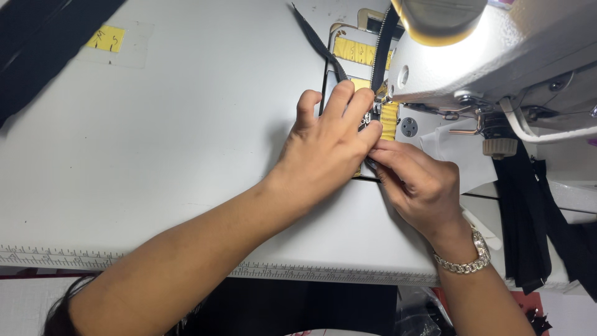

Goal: The person aligns a black zipper under a sewing machine and sews along its length. They then trim the excess zipper tape with scissors and attach a black fabric strip to the zipper, sewing it in place.

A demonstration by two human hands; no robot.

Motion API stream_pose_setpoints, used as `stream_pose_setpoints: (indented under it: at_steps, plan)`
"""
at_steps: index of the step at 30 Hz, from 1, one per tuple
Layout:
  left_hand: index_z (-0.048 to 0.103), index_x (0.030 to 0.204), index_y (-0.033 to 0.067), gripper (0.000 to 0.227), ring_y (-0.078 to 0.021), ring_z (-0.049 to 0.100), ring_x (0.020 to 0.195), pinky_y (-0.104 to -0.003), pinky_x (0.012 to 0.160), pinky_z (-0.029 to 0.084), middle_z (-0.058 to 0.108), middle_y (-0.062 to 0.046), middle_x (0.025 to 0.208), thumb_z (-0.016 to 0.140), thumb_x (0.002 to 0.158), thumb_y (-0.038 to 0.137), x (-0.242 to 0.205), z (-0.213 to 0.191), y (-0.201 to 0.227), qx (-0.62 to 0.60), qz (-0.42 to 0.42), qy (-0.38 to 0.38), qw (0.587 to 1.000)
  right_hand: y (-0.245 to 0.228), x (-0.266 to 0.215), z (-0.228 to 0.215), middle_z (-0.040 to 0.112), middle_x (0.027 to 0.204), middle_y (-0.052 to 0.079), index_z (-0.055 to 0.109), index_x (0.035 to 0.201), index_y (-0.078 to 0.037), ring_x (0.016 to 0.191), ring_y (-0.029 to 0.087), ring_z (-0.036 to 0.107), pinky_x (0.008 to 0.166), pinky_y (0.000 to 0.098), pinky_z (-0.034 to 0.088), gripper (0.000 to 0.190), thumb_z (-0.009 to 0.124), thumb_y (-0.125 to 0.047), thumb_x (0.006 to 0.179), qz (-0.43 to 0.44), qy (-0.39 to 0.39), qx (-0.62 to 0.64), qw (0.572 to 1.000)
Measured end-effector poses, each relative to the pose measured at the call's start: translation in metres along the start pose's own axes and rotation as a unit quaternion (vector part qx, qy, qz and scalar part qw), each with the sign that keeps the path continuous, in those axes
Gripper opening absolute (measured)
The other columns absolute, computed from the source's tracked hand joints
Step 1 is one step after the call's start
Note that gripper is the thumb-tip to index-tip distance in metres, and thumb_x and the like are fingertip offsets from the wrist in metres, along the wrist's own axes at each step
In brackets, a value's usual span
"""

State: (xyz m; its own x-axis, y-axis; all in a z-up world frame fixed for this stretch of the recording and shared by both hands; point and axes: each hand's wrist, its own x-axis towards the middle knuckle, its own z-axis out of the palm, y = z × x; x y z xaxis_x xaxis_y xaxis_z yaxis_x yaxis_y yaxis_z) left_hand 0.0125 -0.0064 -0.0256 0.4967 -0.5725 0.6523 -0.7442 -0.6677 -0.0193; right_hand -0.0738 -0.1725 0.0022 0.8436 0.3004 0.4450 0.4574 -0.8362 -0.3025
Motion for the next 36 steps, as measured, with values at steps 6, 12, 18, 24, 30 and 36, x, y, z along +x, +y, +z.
stream_pose_setpoints:
  at_steps: [6, 12, 18, 24, 30, 36]
  plan:
    - [0.061, 0.100, 0.0326, 0.017, -0.0184, 0.053, 0.126, -0.041, 0.102, 0.019, 0.058, 0.006, 0.121, 0.054, 0.094, 0.019, -0.005, -0.013, 0.003, 0.064, 0.040, -0.057, 0.996, -0.002, -0.009, 0.001, 0.076, 0.116, 0.012, 0.076, 0.110, -0.001, 0.092, 0.024, 0.075, 0.077, 0.0323, 0.058, 0.015, 0.076, 0.003, 0.097, -0.010, 0.030, -0.098, 0.995]
    - [0.059, 0.106, 0.0335, 0.016, -0.0147, 0.055, 0.125, -0.040, 0.101, 0.022, 0.057, 0.007, 0.117, 0.053, 0.097, 0.022, -0.006, -0.020, 0.006, 0.113, 0.043, -0.056, 0.991, -0.009, -0.005, -0.002, 0.077, 0.115, 0.008, 0.077, 0.111, -0.004, 0.094, 0.020, 0.075, 0.075, 0.0299, 0.056, 0.015, 0.073, 0.001, 0.097, 0.000, 0.019, -0.124, 0.992]
    - [0.059, 0.102, 0.0336, 0.015, -0.0138, 0.055, 0.120, -0.044, 0.110, 0.013, 0.052, 0.008, 0.105, 0.052, 0.099, 0.020, -0.007, -0.012, 0.009, 0.127, 0.029, -0.038, 0.991, -0.007, -0.001, -0.004, 0.077, 0.117, 0.011, 0.076, 0.112, -0.003, 0.101, 0.021, 0.075, 0.080, 0.0303, 0.059, 0.016, 0.073, 0.001, 0.097, 0.000, 0.004, -0.099, 0.995]
    - [0.060, 0.100, 0.0308, 0.015, -0.0164, 0.056, 0.119, -0.038, 0.094, 0.027, 0.059, 0.006, 0.112, 0.055, 0.092, 0.019, -0.001, -0.007, 0.006, 0.094, 0.016, -0.030, 0.995, 0.001, 0.002, -0.001, 0.077, 0.117, 0.010, 0.075, 0.111, -0.004, 0.101, 0.022, 0.075, 0.079, 0.0305, 0.057, 0.017, 0.074, 0.003, 0.096, 0.006, 0.010, -0.069, 0.998]
    - [0.062, 0.108, 0.0206, 0.020, -0.0243, 0.048, 0.117, -0.046, 0.090, 0.030, 0.050, -0.002, 0.120, 0.056, 0.091, 0.013, -0.005, 0.001, -0.005, -0.163, -0.065, -0.083, 0.981, 0.012, -0.002, 0.005, 0.076, 0.121, 0.009, 0.076, 0.110, -0.005, 0.107, 0.020, 0.075, 0.086, 0.0305, 0.060, 0.018, 0.078, 0.003, 0.094, 0.025, 0.027, -0.049, 0.998]
    - [0.067, 0.111, 0.0045, 0.029, -0.0380, 0.041, 0.117, -0.056, 0.083, 0.025, 0.047, -0.013, 0.115, 0.059, 0.086, -0.008, -0.002, -0.001, -0.002, -0.262, -0.024, -0.044, 0.964, -0.009, -0.001, 0.001, 0.076, 0.111, 0.002, 0.080, 0.107, -0.014, 0.091, 0.028, 0.075, 0.072, 0.0383, 0.063, 0.014, 0.077, -0.009, 0.094, 0.069, 0.038, -0.123, 0.989]
